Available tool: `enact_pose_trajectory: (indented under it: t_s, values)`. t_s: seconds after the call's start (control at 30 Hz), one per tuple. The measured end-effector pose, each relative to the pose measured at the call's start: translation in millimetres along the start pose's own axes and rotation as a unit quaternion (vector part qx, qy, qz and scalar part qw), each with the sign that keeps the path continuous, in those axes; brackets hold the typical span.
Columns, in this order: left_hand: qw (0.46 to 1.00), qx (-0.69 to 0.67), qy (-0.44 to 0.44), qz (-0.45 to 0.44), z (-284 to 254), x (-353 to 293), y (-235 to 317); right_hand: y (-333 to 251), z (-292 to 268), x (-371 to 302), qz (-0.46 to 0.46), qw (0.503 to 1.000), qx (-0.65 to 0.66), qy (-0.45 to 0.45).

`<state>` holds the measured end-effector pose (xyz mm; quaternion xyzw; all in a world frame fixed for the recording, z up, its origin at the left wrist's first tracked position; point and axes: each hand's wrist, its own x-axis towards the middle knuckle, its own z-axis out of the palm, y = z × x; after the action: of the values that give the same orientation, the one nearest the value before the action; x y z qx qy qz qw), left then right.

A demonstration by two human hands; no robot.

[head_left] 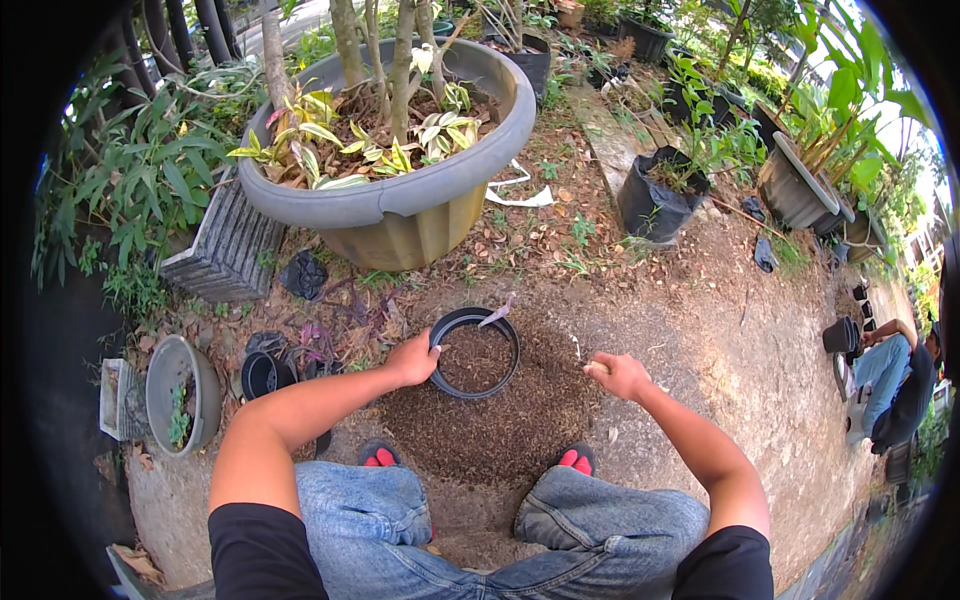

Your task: The person sits on the ground and uses a small hand trowel to scoop soil into a circular sieve. They shake the sieve to separate fine soil from larger debris, then pour the sifted soil into a black plastic pot. The person repeats this process to fill the pot.

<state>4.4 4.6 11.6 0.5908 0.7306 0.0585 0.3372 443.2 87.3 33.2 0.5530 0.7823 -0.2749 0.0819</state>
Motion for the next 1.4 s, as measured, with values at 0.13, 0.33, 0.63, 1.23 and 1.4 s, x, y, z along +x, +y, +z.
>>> enact_pose_trajectory:
  t_s: [0.13, 0.33, 0.63, 1.23, 1.4]
  values:
    - [1.000, 0.008, -0.008, -0.009, -2.6, -3.2, 1.2, -11.7, -10.2, -5.9, 0.001, 0.998, -0.069, -0.009]
    - [1.000, 0.000, -0.010, -0.008, -0.5, 0.3, -0.5, 8.0, 2.8, -1.2, -0.006, 0.999, -0.044, 0.019]
    - [1.000, -0.018, -0.006, 0.000, 1.3, 2.6, -0.5, 21.1, -20.4, 9.5, -0.022, 0.992, 0.111, 0.048]
    - [0.990, -0.133, 0.030, 0.017, 7.3, 1.9, 12.3, -116.8, -84.0, 11.0, -0.107, 0.991, 0.055, 0.061]
    - [0.990, -0.141, 0.009, 0.015, 6.4, 1.6, 11.9, -139.8, -83.7, 18.2, -0.112, 0.991, -0.047, 0.062]
